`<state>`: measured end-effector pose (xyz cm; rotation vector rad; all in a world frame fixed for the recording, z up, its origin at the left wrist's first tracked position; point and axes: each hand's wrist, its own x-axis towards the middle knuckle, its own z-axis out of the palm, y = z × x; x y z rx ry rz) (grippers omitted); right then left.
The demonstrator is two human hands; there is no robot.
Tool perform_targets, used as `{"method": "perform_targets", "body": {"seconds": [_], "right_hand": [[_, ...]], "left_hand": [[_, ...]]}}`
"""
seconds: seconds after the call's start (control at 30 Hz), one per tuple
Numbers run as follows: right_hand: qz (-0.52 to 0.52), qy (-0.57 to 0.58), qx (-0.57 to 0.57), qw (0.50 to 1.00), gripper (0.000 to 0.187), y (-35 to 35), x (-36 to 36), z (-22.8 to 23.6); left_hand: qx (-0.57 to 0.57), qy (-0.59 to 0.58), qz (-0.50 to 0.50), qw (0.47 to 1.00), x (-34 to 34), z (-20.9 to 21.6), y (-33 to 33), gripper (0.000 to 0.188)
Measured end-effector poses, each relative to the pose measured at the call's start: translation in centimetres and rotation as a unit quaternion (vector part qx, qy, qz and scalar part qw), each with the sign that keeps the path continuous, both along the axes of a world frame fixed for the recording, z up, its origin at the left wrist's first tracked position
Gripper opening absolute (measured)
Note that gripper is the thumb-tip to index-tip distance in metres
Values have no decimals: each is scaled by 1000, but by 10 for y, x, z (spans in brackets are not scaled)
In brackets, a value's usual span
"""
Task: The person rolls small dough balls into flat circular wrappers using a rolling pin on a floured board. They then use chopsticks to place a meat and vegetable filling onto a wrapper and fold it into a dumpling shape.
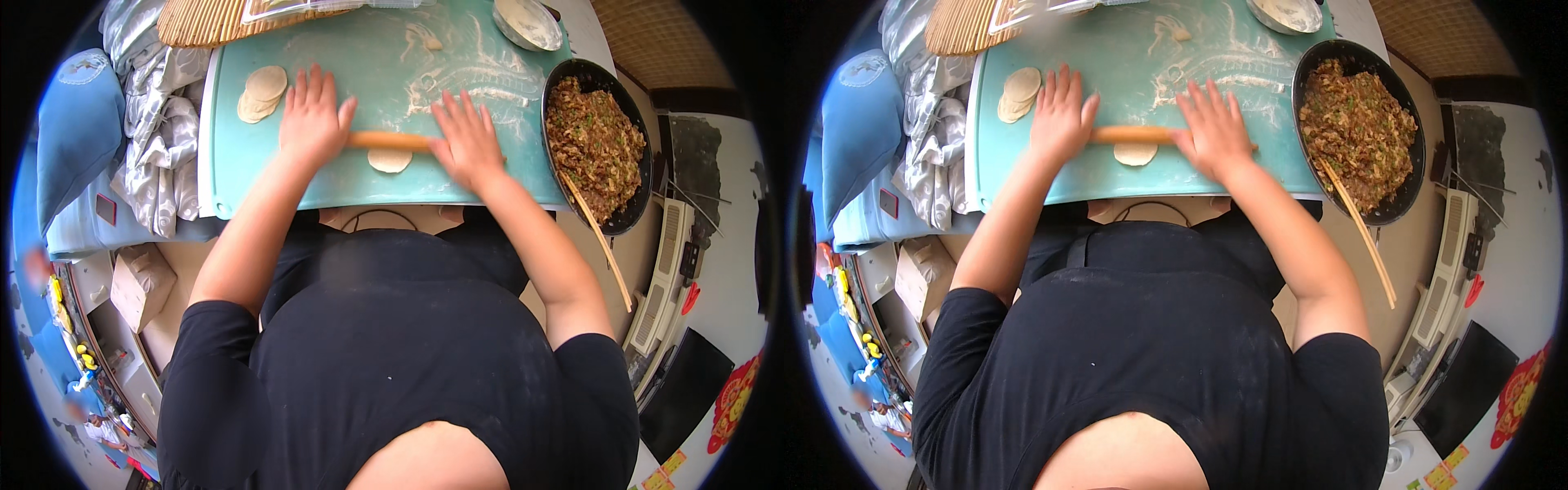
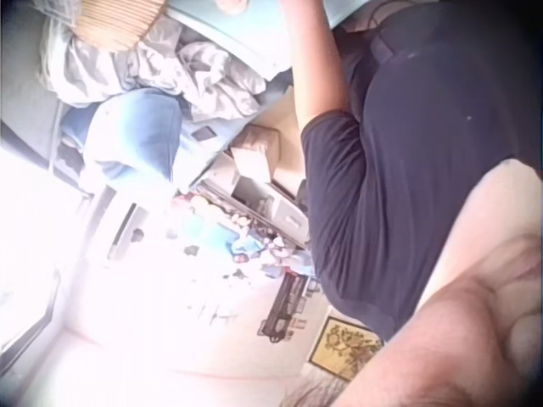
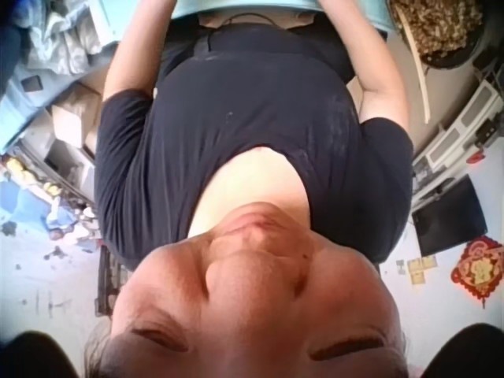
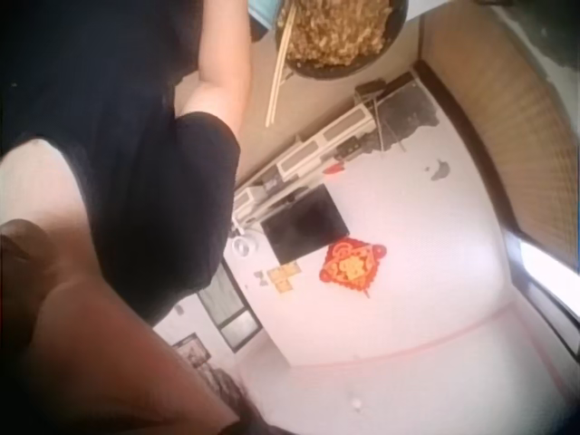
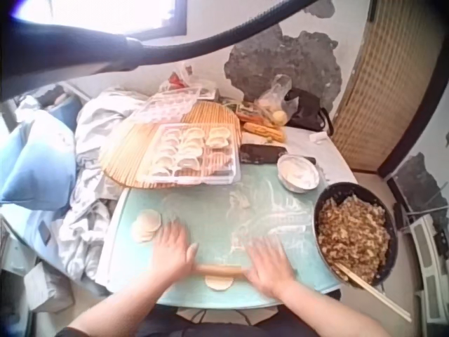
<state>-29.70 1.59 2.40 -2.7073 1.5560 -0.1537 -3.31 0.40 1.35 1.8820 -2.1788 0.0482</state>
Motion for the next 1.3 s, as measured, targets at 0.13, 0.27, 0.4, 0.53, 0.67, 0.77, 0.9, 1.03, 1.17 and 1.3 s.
{"method": "perform_targets", "body": {"seconds": [0.13,0.27,0.4,0.53,0.67,0.77,0.9,1.03,1.17,1.3], "right_hand": [[84,-13,39,996,57,57,-7,13],[50,-11,16,999,53,-1,11,11],[23,-8,19,1000,56,-7,-4,-4],[73,-33,54,995,54,57,-8,10],[68,-18,25,997,51,13,14,14],[24,-24,-15,999,51,-6,8,3],[77,-27,26,996,61,54,-10,-4],[89,-11,40,995,58,48,8,13],[32,-43,17,998,55,-1,10,8],[51,-37,31,997,59,28,-12,1]], "left_hand": [[61,-21,-75,995,4,-2,63,56],[18,2,6,1000,7,-1,11,60],[21,-39,19,999,1,4,-4,61],[92,-41,-60,993,0,7,67,57],[10,9,12,1000,9,-5,19,59],[25,3,64,998,6,-2,-10,60],[57,-60,-32,996,4,8,52,59],[42,-29,3,999,13,-2,57,59],[22,-16,61,998,6,2,6,61],[71,-61,-28,995,-7,13,47,59]]}}
